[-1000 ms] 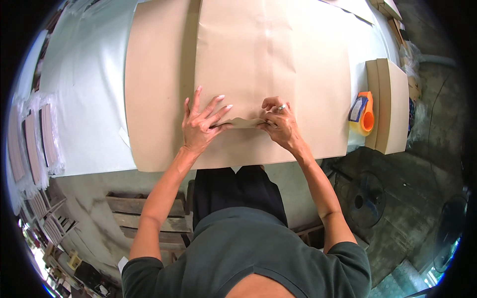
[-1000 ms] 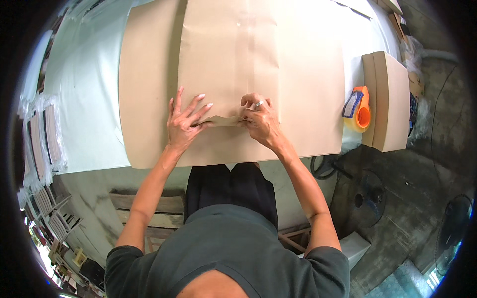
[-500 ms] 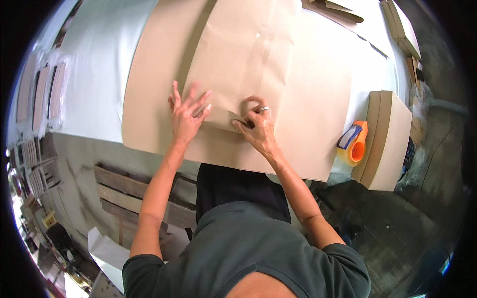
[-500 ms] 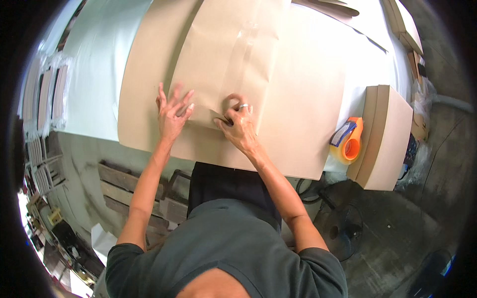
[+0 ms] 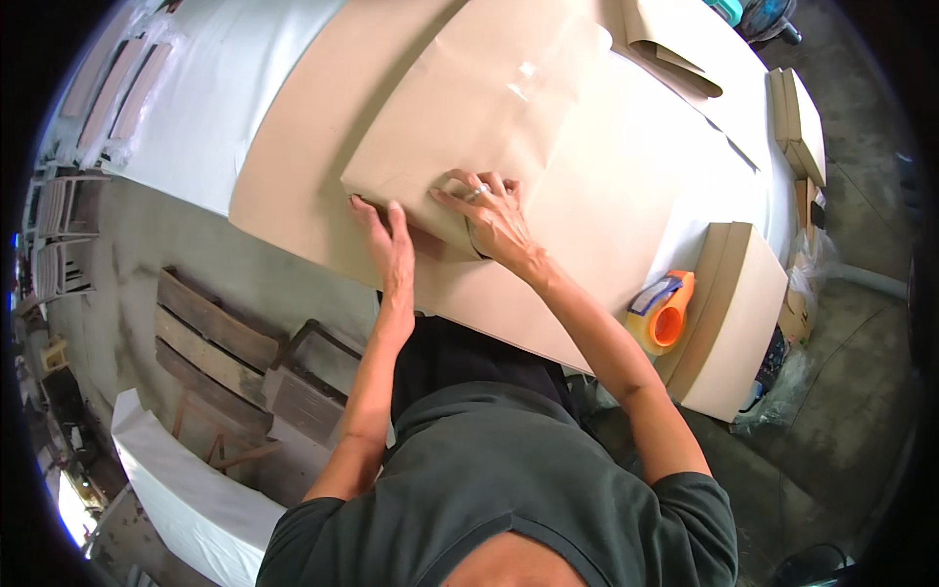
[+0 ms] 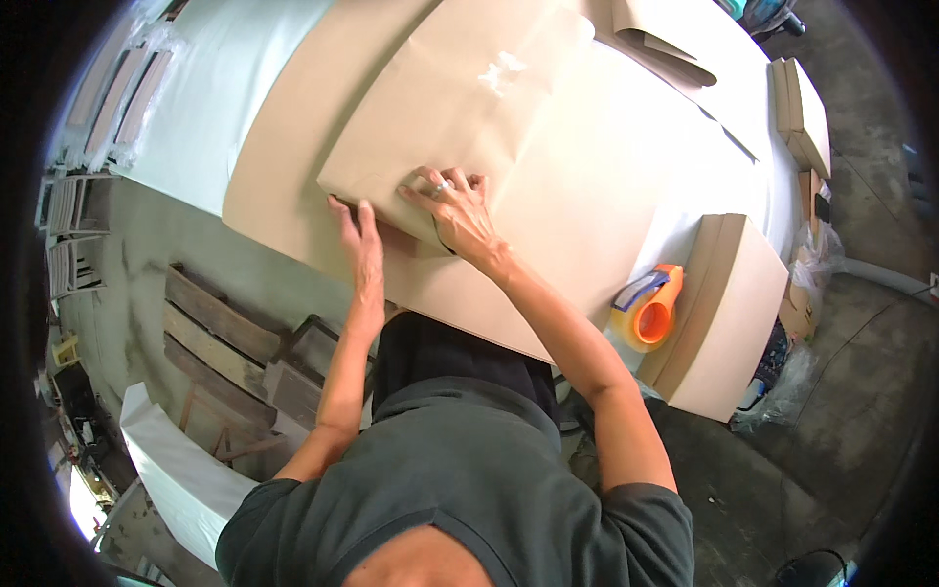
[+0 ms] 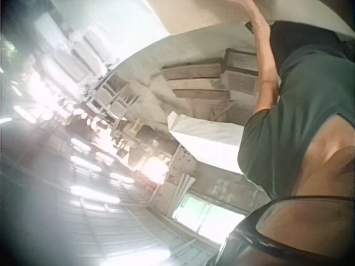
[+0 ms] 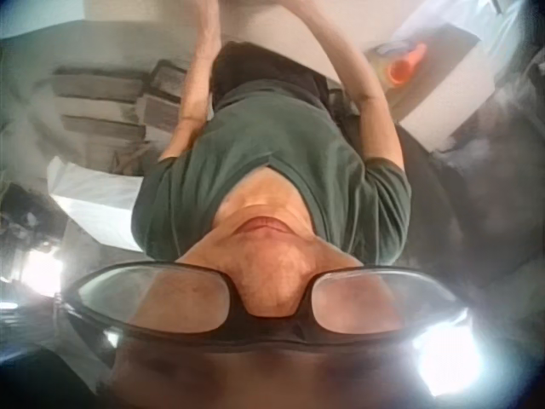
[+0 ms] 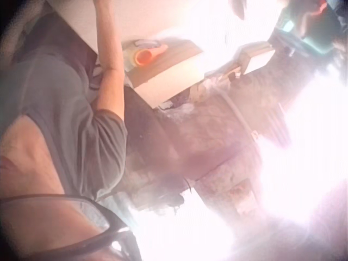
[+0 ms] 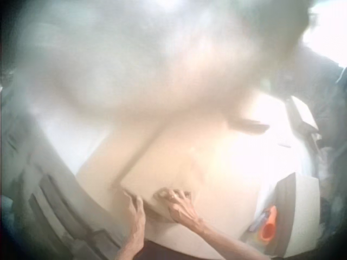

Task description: The person packages several black rectangular items by wrapping them in brown paper and securing the folds with a tape dispenser.

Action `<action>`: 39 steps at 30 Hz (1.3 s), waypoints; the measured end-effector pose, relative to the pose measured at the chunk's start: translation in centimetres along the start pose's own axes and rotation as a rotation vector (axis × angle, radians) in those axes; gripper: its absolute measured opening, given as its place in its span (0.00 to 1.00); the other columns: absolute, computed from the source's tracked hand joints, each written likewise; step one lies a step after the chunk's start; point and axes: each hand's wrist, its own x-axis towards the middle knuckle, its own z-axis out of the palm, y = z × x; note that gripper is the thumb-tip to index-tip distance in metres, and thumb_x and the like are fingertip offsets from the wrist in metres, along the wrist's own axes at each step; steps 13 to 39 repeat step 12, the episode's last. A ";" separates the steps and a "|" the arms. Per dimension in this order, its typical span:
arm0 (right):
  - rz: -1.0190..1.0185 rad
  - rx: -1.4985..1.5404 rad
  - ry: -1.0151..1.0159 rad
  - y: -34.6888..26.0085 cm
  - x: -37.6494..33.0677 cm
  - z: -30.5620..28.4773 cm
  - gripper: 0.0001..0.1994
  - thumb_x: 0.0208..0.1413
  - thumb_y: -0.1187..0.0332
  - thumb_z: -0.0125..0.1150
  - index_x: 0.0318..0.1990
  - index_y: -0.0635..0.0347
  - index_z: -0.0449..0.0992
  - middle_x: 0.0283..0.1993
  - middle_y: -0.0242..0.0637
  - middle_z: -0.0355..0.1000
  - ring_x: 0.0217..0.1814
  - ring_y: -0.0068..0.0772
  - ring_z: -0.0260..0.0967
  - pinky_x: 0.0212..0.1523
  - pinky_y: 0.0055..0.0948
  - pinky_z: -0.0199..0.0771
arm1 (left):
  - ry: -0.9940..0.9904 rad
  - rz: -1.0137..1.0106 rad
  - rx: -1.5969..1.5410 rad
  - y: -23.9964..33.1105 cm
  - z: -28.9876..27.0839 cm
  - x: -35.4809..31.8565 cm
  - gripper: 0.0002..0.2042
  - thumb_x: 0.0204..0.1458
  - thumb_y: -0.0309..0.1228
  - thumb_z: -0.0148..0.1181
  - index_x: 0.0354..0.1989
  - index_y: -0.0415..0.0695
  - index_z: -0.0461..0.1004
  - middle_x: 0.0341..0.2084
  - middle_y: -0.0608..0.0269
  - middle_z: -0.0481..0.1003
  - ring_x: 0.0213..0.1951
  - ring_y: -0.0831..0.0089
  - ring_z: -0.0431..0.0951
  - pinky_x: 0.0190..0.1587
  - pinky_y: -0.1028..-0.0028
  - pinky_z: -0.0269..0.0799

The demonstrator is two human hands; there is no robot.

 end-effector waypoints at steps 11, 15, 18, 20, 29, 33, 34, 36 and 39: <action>1.235 -0.555 0.060 7.7 -20.2 -12.5 0.24 0.54 0.44 0.59 0.44 0.58 0.72 0.41 0.45 0.76 0.41 0.50 0.75 0.36 0.52 0.71 | 0.106 -0.323 -0.409 6.3 4.5 -2.2 0.37 0.65 0.45 0.40 0.71 0.38 0.28 0.72 0.50 0.34 0.72 0.58 0.43 0.71 0.62 0.40; 1.235 -0.555 0.067 7.7 -20.5 -12.7 0.24 0.54 0.44 0.59 0.44 0.58 0.72 0.41 0.45 0.76 0.41 0.50 0.75 0.36 0.52 0.71 | 0.172 -0.297 -0.436 5.0 5.3 -1.5 0.38 0.64 0.45 0.42 0.71 0.39 0.28 0.72 0.52 0.32 0.72 0.59 0.40 0.72 0.62 0.38; 1.235 -0.555 0.067 7.7 -20.5 -12.7 0.24 0.54 0.44 0.59 0.44 0.58 0.72 0.41 0.45 0.76 0.41 0.50 0.75 0.36 0.52 0.71 | 0.172 -0.297 -0.436 5.0 5.3 -1.5 0.38 0.64 0.45 0.42 0.71 0.39 0.28 0.72 0.52 0.32 0.72 0.59 0.40 0.72 0.62 0.38; 1.235 -0.555 0.067 7.7 -20.5 -12.7 0.24 0.54 0.44 0.59 0.44 0.58 0.72 0.41 0.45 0.76 0.41 0.50 0.75 0.36 0.52 0.71 | 0.172 -0.297 -0.436 5.0 5.3 -1.5 0.38 0.64 0.45 0.42 0.71 0.39 0.28 0.72 0.52 0.32 0.72 0.59 0.40 0.72 0.62 0.38; 1.235 -0.555 0.067 7.7 -20.5 -12.7 0.24 0.54 0.44 0.59 0.44 0.58 0.72 0.41 0.45 0.76 0.41 0.50 0.75 0.36 0.52 0.71 | 0.172 -0.297 -0.436 5.0 5.3 -1.5 0.38 0.64 0.45 0.42 0.71 0.39 0.28 0.72 0.52 0.32 0.72 0.59 0.40 0.72 0.62 0.38; 1.235 -0.555 0.067 7.7 -20.5 -12.7 0.24 0.54 0.44 0.59 0.44 0.58 0.72 0.41 0.45 0.76 0.41 0.50 0.75 0.36 0.52 0.71 | 0.172 -0.297 -0.436 5.0 5.3 -1.5 0.38 0.64 0.45 0.42 0.71 0.39 0.28 0.72 0.52 0.32 0.72 0.59 0.40 0.72 0.62 0.38; 1.235 -0.555 0.067 7.7 -20.5 -12.7 0.24 0.54 0.44 0.59 0.44 0.58 0.72 0.41 0.45 0.76 0.41 0.50 0.75 0.36 0.52 0.71 | 0.172 -0.297 -0.436 5.0 5.3 -1.5 0.38 0.64 0.45 0.42 0.71 0.39 0.28 0.72 0.52 0.32 0.72 0.59 0.40 0.72 0.62 0.38; 1.235 -0.555 0.067 7.7 -20.5 -12.7 0.24 0.54 0.44 0.59 0.44 0.58 0.72 0.41 0.45 0.76 0.41 0.50 0.75 0.36 0.52 0.71 | 0.172 -0.297 -0.436 5.0 5.3 -1.5 0.38 0.64 0.45 0.42 0.71 0.39 0.28 0.72 0.52 0.32 0.72 0.59 0.40 0.72 0.62 0.38; 1.235 -0.555 0.067 7.7 -20.5 -12.7 0.24 0.54 0.44 0.59 0.44 0.58 0.72 0.41 0.45 0.76 0.41 0.50 0.75 0.36 0.52 0.71 | 0.172 -0.297 -0.436 5.0 5.3 -1.5 0.38 0.64 0.45 0.42 0.71 0.39 0.28 0.72 0.52 0.32 0.72 0.59 0.40 0.72 0.62 0.38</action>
